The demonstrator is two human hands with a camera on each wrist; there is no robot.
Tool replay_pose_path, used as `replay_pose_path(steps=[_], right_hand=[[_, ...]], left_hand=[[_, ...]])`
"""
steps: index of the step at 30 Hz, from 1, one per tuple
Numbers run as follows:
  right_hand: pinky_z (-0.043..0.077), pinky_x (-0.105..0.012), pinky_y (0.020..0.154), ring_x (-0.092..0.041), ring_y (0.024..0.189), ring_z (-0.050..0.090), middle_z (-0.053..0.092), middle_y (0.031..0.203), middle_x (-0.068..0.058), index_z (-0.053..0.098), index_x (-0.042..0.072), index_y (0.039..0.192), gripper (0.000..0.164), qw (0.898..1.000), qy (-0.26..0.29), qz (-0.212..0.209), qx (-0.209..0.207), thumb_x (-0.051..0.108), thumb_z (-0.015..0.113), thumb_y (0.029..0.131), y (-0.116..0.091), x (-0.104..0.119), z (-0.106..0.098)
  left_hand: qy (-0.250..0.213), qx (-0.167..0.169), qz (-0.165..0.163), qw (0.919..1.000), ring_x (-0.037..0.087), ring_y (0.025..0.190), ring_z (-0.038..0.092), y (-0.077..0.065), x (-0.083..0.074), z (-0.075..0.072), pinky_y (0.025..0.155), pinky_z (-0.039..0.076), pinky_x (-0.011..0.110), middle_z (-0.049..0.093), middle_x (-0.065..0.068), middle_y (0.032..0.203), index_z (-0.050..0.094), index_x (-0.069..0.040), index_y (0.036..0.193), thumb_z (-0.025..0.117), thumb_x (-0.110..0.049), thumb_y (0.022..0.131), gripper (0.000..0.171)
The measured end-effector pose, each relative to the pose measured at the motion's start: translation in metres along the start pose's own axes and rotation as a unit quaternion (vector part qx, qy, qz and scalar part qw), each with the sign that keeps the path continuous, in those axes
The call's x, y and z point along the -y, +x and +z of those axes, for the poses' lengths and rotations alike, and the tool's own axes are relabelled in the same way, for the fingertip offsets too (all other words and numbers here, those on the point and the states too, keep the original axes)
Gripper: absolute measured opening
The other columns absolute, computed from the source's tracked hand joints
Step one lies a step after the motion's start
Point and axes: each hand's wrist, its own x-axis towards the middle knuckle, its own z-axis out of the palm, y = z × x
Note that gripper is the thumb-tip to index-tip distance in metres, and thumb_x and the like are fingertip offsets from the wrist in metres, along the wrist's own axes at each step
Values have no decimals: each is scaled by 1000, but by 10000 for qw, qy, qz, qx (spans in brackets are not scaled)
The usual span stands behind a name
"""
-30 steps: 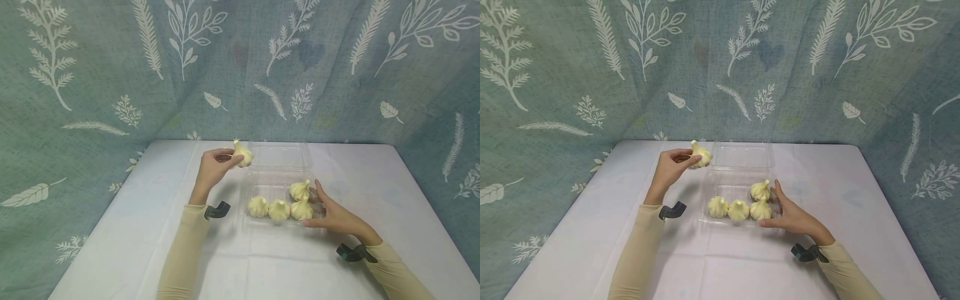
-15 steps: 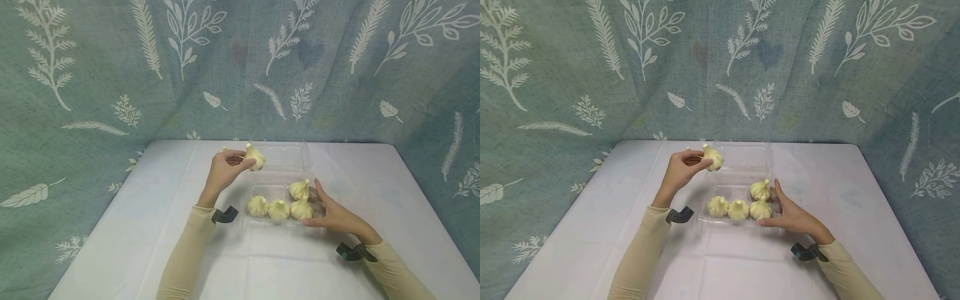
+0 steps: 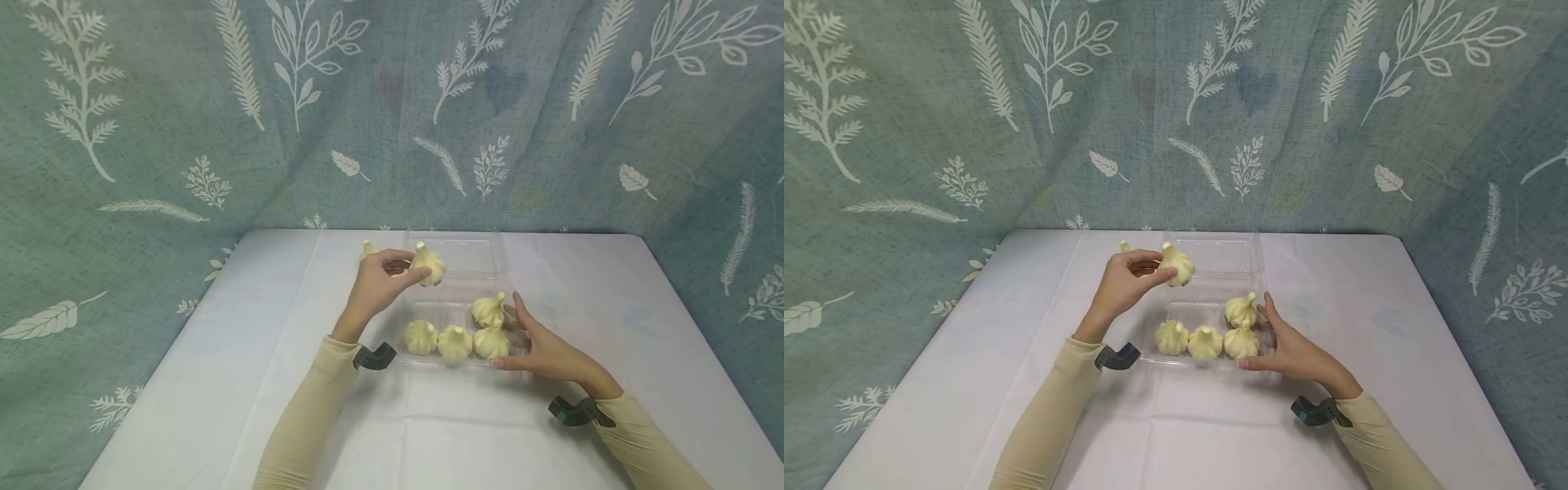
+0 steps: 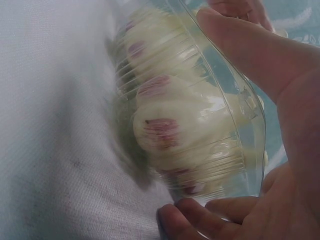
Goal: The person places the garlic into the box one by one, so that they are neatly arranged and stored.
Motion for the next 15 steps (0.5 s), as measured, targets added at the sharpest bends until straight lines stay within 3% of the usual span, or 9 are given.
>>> replay_pose_path(steps=[15], right_hand=[[33, -75, 114, -53, 152, 28, 5, 172, -28, -26, 9, 161, 136, 10000, 1, -18, 9, 32, 86, 86, 0, 0, 0]], left_hand=[[123, 354, -89, 9993, 25, 109, 73, -1, 2, 14, 100, 59, 39, 76, 6, 119, 77, -10, 113, 85, -37, 84, 41]])
